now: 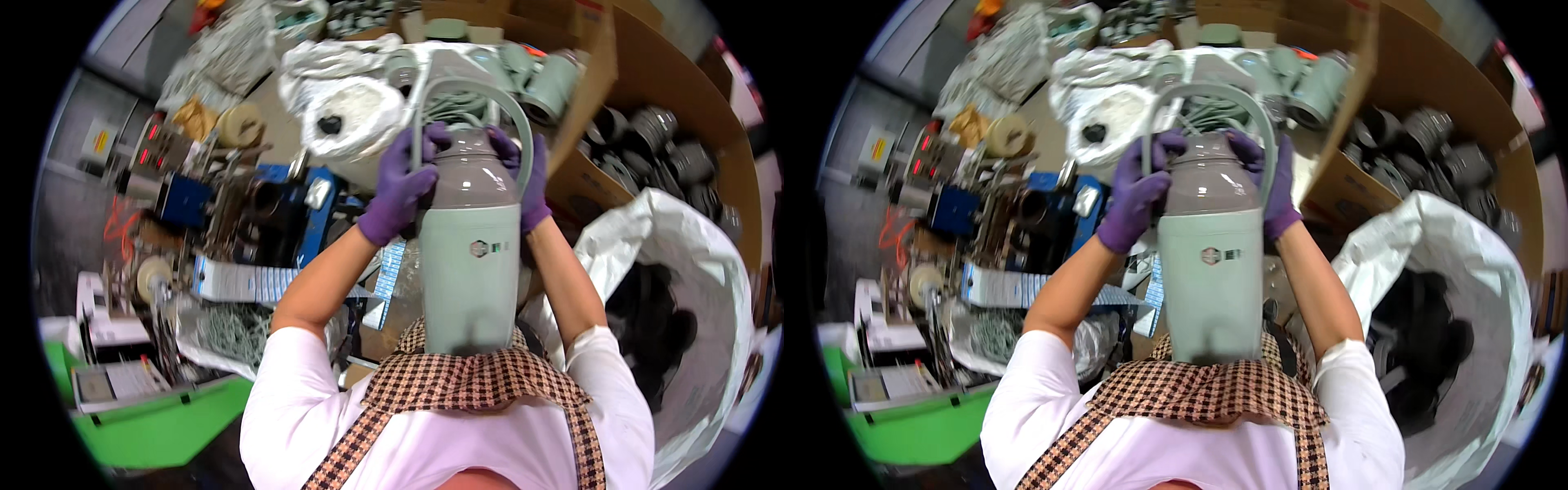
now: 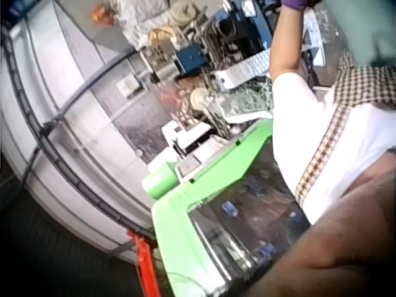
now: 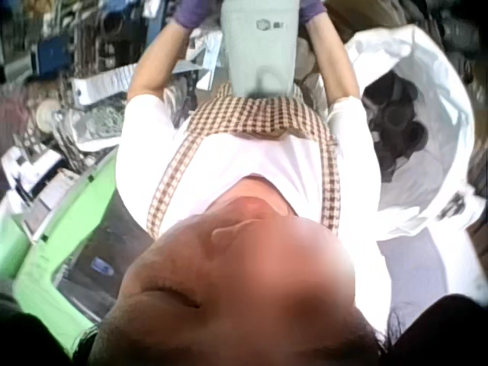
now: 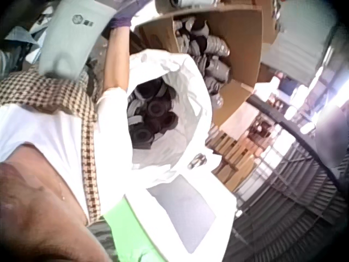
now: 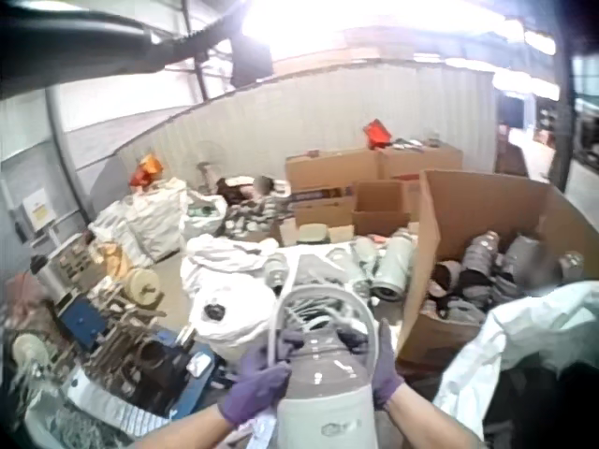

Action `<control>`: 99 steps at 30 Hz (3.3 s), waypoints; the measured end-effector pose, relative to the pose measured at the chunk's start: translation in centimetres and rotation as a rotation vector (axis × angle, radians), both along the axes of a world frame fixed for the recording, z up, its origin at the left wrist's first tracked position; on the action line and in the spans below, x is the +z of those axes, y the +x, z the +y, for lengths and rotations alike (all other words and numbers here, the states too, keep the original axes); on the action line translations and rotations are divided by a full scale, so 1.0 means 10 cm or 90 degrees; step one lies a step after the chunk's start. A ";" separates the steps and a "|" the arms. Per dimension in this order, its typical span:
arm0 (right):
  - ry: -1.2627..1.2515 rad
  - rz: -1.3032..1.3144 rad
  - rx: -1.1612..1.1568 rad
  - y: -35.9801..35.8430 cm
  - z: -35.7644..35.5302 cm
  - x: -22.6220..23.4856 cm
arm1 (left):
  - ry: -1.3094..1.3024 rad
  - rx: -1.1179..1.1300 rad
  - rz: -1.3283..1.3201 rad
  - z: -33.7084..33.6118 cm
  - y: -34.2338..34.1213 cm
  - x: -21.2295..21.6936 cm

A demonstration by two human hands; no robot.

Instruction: The person assembles light green electric kettles by inserting grey lids and handles into the kettle bodies. They repeatedly pick up components from a nearby table and a white sack, fit them together, and place the assembled units into a cardboard box.

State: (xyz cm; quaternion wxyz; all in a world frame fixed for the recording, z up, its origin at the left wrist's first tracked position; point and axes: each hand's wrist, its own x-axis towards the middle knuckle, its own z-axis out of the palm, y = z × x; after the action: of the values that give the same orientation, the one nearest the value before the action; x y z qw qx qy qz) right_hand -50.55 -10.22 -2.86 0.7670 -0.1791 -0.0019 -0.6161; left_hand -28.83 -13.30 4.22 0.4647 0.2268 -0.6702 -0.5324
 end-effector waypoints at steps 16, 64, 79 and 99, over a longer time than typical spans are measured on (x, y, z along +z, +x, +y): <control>-0.177 0.219 -0.613 -1.46 0.79 -0.13 | 0.435 -0.349 0.194 0.29 -2.05 0.42; -0.397 0.864 -0.663 0.90 0.27 0.47 | 0.381 0.498 0.378 1.22 2.82 -0.64; 0.304 0.566 -0.220 0.52 -0.60 -0.30 | -0.282 0.584 -0.561 -0.52 1.69 0.62; 0.825 0.542 -0.849 -2.25 -3.91 -1.62 | 0.406 0.558 -0.142 -0.08 0.93 -0.76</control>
State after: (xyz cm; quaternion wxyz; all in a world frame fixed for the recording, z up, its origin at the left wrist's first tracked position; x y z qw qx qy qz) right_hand -73.06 -49.30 -19.01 0.1543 0.1016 0.7042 -0.6855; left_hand -19.53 -14.06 -3.37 0.4771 0.6690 -0.3639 -0.4385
